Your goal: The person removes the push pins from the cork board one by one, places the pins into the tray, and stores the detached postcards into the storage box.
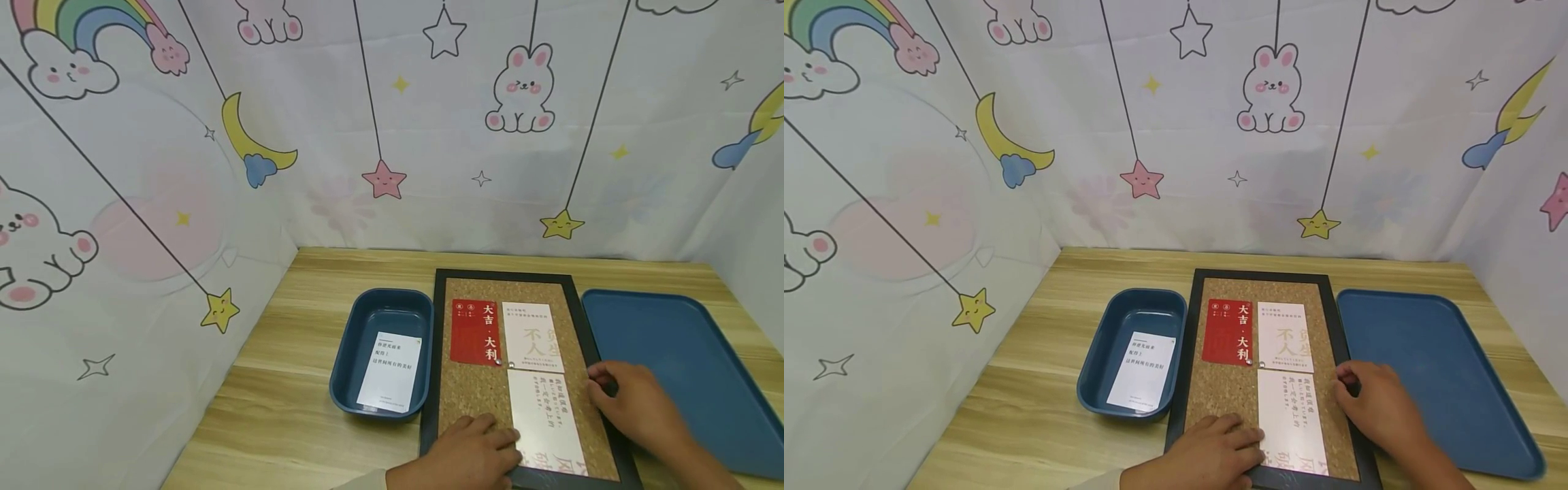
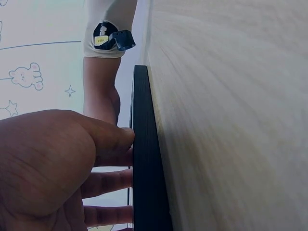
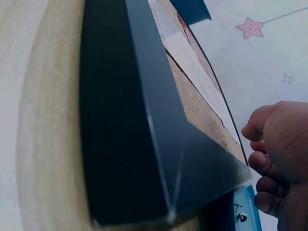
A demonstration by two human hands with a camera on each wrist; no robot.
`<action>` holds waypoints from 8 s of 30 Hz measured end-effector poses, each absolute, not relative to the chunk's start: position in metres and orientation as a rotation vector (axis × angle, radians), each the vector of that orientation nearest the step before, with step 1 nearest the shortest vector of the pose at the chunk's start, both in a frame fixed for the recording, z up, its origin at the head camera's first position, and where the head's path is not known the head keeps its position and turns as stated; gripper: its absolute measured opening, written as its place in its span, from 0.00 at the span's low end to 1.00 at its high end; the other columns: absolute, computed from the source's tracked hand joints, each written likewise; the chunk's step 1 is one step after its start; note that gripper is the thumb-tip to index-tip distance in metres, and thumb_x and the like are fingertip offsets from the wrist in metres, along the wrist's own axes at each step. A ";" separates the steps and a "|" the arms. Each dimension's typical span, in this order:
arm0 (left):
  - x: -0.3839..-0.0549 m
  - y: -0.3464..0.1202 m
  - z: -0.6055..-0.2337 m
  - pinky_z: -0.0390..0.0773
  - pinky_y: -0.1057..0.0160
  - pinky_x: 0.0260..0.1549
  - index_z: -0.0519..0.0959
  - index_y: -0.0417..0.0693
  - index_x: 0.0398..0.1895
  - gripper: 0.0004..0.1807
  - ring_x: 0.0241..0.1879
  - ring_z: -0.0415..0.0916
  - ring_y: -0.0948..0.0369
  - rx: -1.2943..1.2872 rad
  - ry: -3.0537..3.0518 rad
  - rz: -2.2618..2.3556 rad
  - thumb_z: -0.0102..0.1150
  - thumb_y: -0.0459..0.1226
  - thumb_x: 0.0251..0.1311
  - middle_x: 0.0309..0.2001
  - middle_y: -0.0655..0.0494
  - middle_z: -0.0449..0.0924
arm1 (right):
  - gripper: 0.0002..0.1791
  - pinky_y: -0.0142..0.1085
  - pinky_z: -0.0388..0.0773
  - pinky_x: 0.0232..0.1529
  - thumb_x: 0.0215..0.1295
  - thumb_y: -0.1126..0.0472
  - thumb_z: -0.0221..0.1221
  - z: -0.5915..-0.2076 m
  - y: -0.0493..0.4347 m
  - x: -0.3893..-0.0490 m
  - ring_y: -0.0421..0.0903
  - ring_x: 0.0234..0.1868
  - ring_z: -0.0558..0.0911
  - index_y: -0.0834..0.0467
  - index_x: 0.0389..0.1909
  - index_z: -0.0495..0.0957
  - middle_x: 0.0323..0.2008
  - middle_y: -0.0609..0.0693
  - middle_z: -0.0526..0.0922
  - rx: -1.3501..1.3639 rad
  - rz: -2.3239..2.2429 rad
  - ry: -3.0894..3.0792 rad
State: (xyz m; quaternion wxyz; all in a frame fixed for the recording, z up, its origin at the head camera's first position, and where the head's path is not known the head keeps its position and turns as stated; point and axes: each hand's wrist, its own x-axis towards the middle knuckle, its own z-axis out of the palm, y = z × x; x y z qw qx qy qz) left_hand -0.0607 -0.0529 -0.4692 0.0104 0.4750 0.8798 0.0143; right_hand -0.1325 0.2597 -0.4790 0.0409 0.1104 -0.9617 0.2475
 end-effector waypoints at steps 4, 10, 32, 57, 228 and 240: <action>-0.061 -0.053 -0.469 0.73 0.62 0.54 0.80 0.67 0.62 0.20 0.63 0.67 0.62 1.492 2.750 0.043 0.60 0.54 0.70 0.67 0.68 0.73 | 0.10 0.65 0.66 0.50 0.61 0.61 0.71 -0.480 0.255 -0.133 0.69 0.49 0.76 0.58 0.42 0.85 0.42 0.59 0.83 0.408 0.722 -2.896; -0.062 -0.053 -0.469 0.72 0.62 0.55 0.80 0.67 0.63 0.20 0.63 0.67 0.62 1.487 2.738 0.059 0.59 0.54 0.70 0.67 0.68 0.73 | 0.11 0.64 0.65 0.52 0.60 0.59 0.72 -0.481 0.245 -0.134 0.67 0.50 0.76 0.55 0.43 0.87 0.43 0.57 0.81 0.496 0.689 -2.894; -0.061 -0.052 -0.468 0.72 0.61 0.56 0.79 0.68 0.64 0.20 0.65 0.66 0.61 1.456 2.736 0.021 0.58 0.55 0.71 0.68 0.69 0.71 | 0.14 0.64 0.70 0.49 0.62 0.57 0.71 -0.481 0.228 -0.136 0.68 0.55 0.72 0.58 0.46 0.84 0.49 0.61 0.80 0.449 0.695 -2.992; -0.062 -0.053 -0.467 0.71 0.62 0.57 0.79 0.68 0.64 0.21 0.66 0.64 0.62 1.449 2.703 0.071 0.58 0.54 0.71 0.68 0.69 0.71 | 0.19 0.42 0.79 0.23 0.73 0.57 0.60 -0.464 0.230 -0.130 0.49 0.24 0.79 0.70 0.52 0.74 0.25 0.53 0.81 0.028 1.548 -3.111; -0.089 -0.177 -0.424 0.74 0.46 0.60 0.83 0.50 0.55 0.15 0.62 0.75 0.50 0.760 3.215 0.612 0.66 0.40 0.66 0.60 0.50 0.80 | 0.18 0.37 0.70 0.23 0.73 0.63 0.58 -0.458 0.172 -0.137 0.46 0.22 0.72 0.71 0.56 0.75 0.32 0.55 0.78 -0.121 1.994 -2.821; -0.089 -0.180 -0.422 0.74 0.44 0.59 0.83 0.51 0.55 0.16 0.62 0.75 0.49 0.722 3.227 0.618 0.67 0.40 0.65 0.60 0.50 0.80 | 0.17 0.38 0.70 0.23 0.73 0.62 0.59 -0.459 0.167 -0.137 0.46 0.22 0.73 0.69 0.56 0.76 0.23 0.52 0.76 -0.132 1.968 -2.842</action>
